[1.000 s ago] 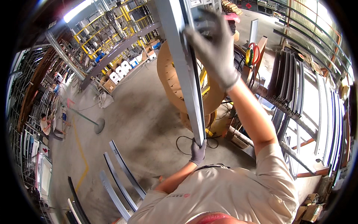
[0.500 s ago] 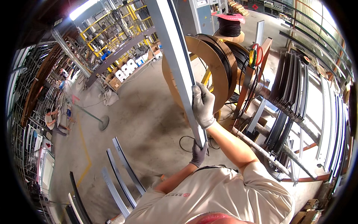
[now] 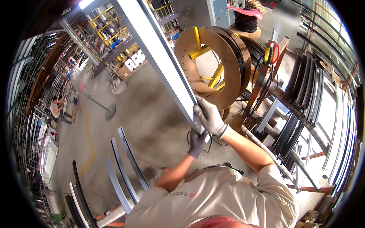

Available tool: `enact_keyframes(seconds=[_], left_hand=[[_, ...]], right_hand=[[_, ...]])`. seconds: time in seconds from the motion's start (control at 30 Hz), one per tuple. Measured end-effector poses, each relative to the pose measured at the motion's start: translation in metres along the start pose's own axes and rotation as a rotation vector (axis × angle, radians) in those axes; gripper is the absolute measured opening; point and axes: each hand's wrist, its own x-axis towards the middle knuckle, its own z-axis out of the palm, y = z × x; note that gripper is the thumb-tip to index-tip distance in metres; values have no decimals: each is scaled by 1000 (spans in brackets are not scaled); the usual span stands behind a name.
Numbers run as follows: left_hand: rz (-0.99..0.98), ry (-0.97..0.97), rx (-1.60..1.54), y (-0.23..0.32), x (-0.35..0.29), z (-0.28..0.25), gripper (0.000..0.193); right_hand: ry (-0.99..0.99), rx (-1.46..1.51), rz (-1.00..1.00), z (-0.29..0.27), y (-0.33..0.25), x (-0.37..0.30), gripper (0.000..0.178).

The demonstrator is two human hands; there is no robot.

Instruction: The person handles long metal profiles in a workshop, using shears to cut a black cable and inserting it into a profile. They then walk to a storage shelf to retrieve small metal hardware from a box.

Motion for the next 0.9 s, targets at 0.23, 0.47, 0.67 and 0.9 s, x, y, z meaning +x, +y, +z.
enact_keyframes(seconds=[0.23, 0.47, 0.67, 0.9], left_hand=[[-100, -285, -351, 74, 71, -61, 68], [-77, 191, -1007, 144, 191, -144, 35], [-53, 385, -935, 147, 184, -127, 27], [-121, 529, -1020, 137, 175, -138, 26]], right_hand=[[163, -110, 72, 5, 23, -19, 23], [58, -321, -26, 6, 39, -44, 24], [84, -334, -10, 4, 48, -46, 22], [-152, -232, 57, -25, 34, -38, 26]])
